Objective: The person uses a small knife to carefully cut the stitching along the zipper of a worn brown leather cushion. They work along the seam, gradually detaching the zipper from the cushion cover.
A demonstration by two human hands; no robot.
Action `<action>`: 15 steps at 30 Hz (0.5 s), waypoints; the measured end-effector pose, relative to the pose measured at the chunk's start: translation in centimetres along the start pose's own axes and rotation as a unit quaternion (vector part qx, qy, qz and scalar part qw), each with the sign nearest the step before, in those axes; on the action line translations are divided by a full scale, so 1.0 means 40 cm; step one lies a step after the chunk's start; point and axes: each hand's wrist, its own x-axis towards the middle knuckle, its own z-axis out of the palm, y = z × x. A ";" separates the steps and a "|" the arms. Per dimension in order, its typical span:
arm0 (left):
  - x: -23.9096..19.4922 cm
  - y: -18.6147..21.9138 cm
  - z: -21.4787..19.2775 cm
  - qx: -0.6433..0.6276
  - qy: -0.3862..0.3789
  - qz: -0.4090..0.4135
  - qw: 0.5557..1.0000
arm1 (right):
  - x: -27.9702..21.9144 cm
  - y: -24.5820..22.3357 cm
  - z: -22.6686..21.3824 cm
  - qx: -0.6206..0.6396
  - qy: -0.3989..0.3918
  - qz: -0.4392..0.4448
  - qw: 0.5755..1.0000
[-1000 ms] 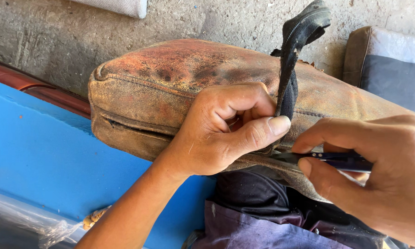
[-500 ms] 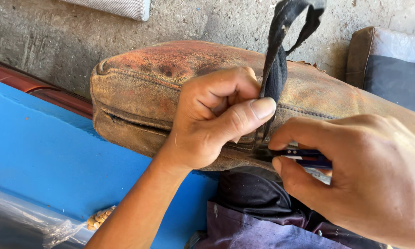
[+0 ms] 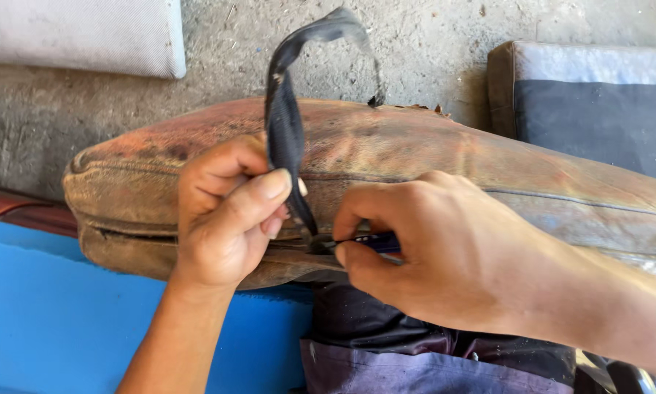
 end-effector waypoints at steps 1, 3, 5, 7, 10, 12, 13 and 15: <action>-0.002 0.001 -0.005 -0.003 0.005 -0.004 1.000 | 0.003 0.001 0.000 -0.005 -0.010 0.013 1.000; -0.005 -0.002 -0.015 -0.022 0.006 -0.006 1.000 | 0.008 0.001 0.006 -0.021 -0.021 0.013 0.999; -0.011 -0.008 -0.028 -0.042 0.013 -0.009 0.999 | 0.012 0.008 0.013 -0.045 -0.022 -0.007 0.999; -0.013 -0.020 -0.050 -0.075 0.024 0.007 0.997 | 0.014 0.021 0.020 -0.011 0.006 -0.056 0.998; -0.026 -0.036 -0.098 -0.120 0.036 0.033 0.992 | 0.006 0.034 0.040 0.022 0.074 -0.120 0.990; -0.044 -0.027 -0.138 -0.126 0.030 0.031 0.991 | -0.003 0.026 0.045 0.023 0.107 -0.123 0.986; -0.049 -0.024 -0.155 -0.128 0.024 0.030 0.991 | -0.007 0.018 0.047 0.021 0.113 -0.108 0.987; -0.029 -0.069 -0.167 -0.144 0.019 0.014 0.989 | -0.021 0.012 0.048 0.023 0.085 -0.078 0.993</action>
